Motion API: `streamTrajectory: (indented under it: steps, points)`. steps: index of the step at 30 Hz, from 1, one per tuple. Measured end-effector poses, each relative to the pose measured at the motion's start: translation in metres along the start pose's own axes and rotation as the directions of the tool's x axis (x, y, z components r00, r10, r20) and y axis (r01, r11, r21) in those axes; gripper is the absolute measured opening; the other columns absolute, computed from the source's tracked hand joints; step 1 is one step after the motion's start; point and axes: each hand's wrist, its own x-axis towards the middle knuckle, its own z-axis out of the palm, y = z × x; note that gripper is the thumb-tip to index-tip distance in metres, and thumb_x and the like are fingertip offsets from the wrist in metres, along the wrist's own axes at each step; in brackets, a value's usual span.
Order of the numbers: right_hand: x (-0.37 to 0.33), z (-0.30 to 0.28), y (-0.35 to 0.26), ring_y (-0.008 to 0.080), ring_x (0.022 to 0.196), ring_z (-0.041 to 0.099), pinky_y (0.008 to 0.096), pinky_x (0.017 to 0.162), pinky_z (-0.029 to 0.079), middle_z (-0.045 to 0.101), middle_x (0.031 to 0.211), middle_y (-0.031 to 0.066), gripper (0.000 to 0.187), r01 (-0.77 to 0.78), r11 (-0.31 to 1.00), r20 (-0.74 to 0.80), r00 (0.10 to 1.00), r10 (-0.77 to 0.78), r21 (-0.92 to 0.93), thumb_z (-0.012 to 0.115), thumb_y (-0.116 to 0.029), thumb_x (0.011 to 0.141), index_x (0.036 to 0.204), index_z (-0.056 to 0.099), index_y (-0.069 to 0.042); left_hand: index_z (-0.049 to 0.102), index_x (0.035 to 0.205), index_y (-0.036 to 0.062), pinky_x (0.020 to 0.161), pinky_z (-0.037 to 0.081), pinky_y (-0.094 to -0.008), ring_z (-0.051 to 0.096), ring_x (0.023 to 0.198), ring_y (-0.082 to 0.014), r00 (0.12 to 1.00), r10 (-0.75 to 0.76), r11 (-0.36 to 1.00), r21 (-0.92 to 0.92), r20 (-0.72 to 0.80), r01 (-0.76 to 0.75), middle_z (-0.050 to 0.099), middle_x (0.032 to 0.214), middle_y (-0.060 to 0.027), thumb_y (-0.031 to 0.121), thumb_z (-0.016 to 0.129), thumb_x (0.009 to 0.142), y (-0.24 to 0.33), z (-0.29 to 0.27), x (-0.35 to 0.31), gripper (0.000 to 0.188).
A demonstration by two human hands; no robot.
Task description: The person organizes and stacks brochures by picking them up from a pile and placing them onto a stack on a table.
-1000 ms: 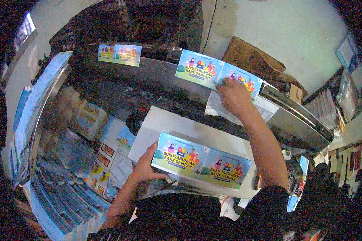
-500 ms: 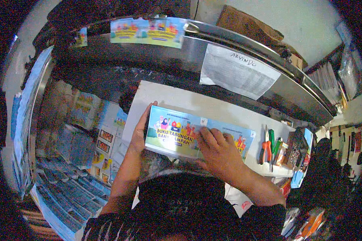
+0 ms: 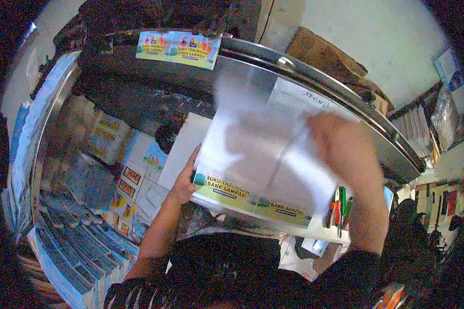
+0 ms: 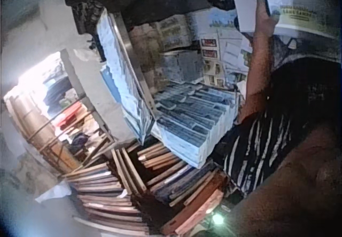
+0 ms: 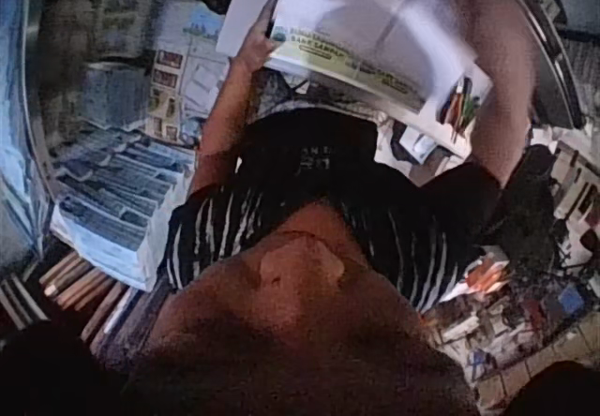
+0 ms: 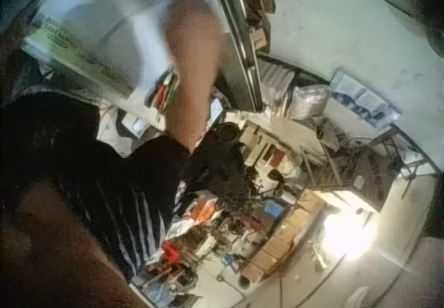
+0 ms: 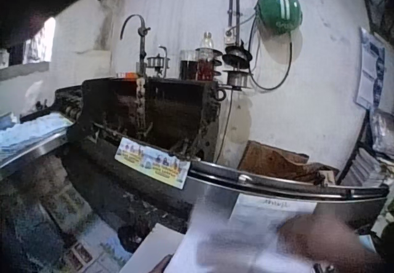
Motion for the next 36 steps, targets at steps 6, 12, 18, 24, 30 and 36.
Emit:
streamTrajectory:
  steps: [6, 12, 18, 24, 30, 36]
  points:
    - [0.085, 0.005, 0.075, 0.031, 0.101, 0.062, 0.0432, 0.088, 0.051, 0.066, 0.116, 0.01, 0.044, -0.038, 0.955, -0.58, 0.801, -0.146, -0.293, 0.06, 0.001, 0.078, 0.119, 0.065, -0.012, 0.016, 0.153, -0.0029, 0.118, 0.015, -0.0379, 0.022, 0.146, -0.0287, 0.999, 0.025, 0.999, 0.026, 0.024, -0.026, 0.025, 0.157, -0.0195, 0.021, 0.064, 0.084, 0.02, 0.005, 0.009, 0.087]
    - [0.054, 0.081, 0.056, 0.0346, 0.105, 0.061, 0.0456, 0.091, 0.049, 0.062, 0.114, 0.0155, 0.037, 0.035, 0.987, -0.093, 0.994, -0.05, -0.157, 0.065, -0.014, 0.08, 0.116, 0.064, -0.007, 0.02, 0.152, -0.0034, 0.118, 0.017, -0.0381, 0.024, 0.145, -0.028, 0.998, -0.06, 0.998, 0.013, 0.022, 0.059, 0.027, 0.157, -0.0185, 0.021, 0.064, 0.084, 0.025, 0.004, 0.014, 0.085]
    - [-0.066, 0.089, -0.076, 0.0342, 0.108, 0.054, 0.0442, 0.091, 0.047, 0.054, 0.121, 0.0157, 0.07, 0.074, 0.991, 0.283, 0.954, -0.104, 0.114, 0.08, -0.034, 0.07, 0.127, 0.055, -0.002, 0.021, 0.151, -0.0047, 0.118, 0.015, -0.0365, 0.023, 0.146, -0.0277, 0.999, -0.051, 0.999, -0.006, -0.016, 0.051, 0.027, 0.157, -0.0186, 0.032, 0.059, 0.087, 0.002, -0.003, 0.009, 0.083]
    - [-0.09, 0.111, -0.089, 0.0331, 0.11, 0.05, 0.0453, 0.091, 0.046, 0.047, 0.127, 0.0143, 0.076, 0.061, 0.992, 0.217, 0.973, -0.083, 0.106, 0.079, -0.039, 0.071, 0.131, 0.051, -0.002, 0.02, 0.15, -0.0086, 0.118, 0.013, -0.0365, 0.021, 0.147, -0.0282, 1.0, 0.014, 1.0, 0.008, 0.017, -0.014, 0.026, 0.157, -0.0203, 0.066, 0.048, 0.089, 0.007, 0.0, 0.02, 0.1]
    - [-0.079, 0.097, -0.063, 0.0318, 0.101, 0.059, 0.0416, 0.084, 0.052, 0.06, 0.112, 0.0136, 0.048, 0.073, 0.911, 0.25, 0.95, -0.188, 0.405, 0.075, -0.024, 0.077, 0.119, 0.062, -0.006, 0.02, 0.15, -0.008, 0.118, 0.014, -0.0368, 0.022, 0.146, -0.028, 1.0, 0.019, 0.995, -0.102, 0.005, -0.019, 0.026, 0.157, -0.0199, 0.069, 0.048, 0.088, -0.007, 0.001, 0.014, 0.102]
    - [-0.015, 0.014, 0.001, 0.0355, 0.085, 0.065, 0.0421, 0.076, 0.053, 0.067, 0.094, 0.016, 0.025, 0.068, 0.992, 0.138, 0.987, -0.082, 0.108, 0.061, -0.008, 0.078, 0.102, 0.066, -0.005, 0.022, 0.152, -0.0029, 0.117, 0.018, -0.0366, 0.025, 0.145, -0.0269, 0.993, -0.12, 0.988, -0.097, -0.012, 0.118, 0.028, 0.157, -0.0177, 0.04, 0.056, 0.092, -0.001, -0.004, 0.009, 0.081]
